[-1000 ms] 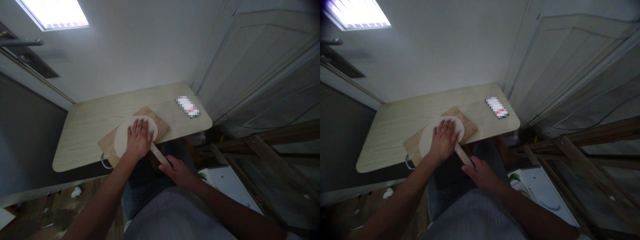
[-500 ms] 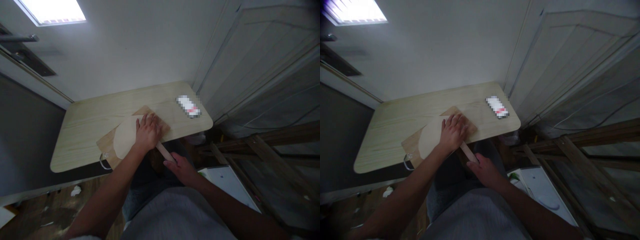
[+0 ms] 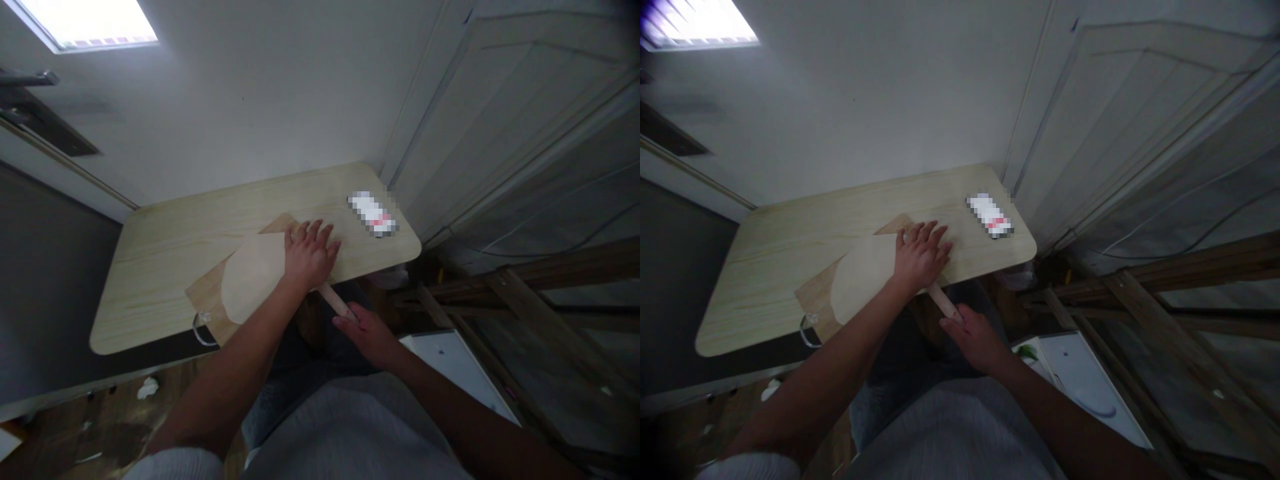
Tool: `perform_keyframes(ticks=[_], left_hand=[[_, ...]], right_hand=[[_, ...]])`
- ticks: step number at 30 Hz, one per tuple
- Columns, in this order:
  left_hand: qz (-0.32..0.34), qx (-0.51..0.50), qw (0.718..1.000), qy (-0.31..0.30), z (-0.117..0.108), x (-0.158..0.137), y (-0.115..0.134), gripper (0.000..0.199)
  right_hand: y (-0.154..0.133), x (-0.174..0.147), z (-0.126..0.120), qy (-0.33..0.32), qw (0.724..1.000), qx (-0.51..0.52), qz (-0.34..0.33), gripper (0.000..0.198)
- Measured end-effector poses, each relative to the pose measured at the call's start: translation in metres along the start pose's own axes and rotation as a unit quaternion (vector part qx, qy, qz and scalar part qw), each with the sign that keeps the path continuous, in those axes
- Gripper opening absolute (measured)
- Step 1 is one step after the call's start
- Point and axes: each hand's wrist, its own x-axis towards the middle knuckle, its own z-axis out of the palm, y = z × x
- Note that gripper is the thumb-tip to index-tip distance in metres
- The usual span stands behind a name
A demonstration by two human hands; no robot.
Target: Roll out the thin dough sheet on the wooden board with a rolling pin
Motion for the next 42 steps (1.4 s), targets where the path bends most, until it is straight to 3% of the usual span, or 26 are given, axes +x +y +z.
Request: perform_keyframes(ticks=[14,22,26,28,31,35,42], left_hand=[[0.021,0.002,0.998,-0.061,0.025,0.032,0.012,0.057],[0.025,-0.076,0.997,0.01,0.009,0.036,0.013,0.047],[0.003,-0.163,0.98,0.113,-0.007,0.003,-0.002,0.044],[-0.038,-0.143,0.979,0.142,-0.012,-0.028,-0.007,0.047],[-0.097,-0.045,0.99,0.089,-0.014,-0.079,-0.01,0.063],[-0.082,0.057,0.995,0.013,-0.016,-0.121,-0.011,0.085],[-0.054,0.128,0.99,-0.029,-0.023,-0.132,-0.027,0.067]], right_hand=[[0.0,0.004,-0.007,0.032,0.999,0.029,0.019,0.027],[-0.008,0.016,-0.006,0.068,0.998,0.003,-0.004,0.025],[-0.007,0.018,-0.006,0.081,0.996,0.007,-0.024,0.026],[-0.003,0.017,-0.007,0.091,0.995,0.024,-0.028,0.028],[0.005,0.015,-0.009,0.112,0.992,0.059,-0.02,0.03],[0.009,0.016,-0.01,0.12,0.99,0.078,-0.009,0.033],[-0.009,0.016,-0.006,0.096,0.994,0.009,-0.058,0.029]])
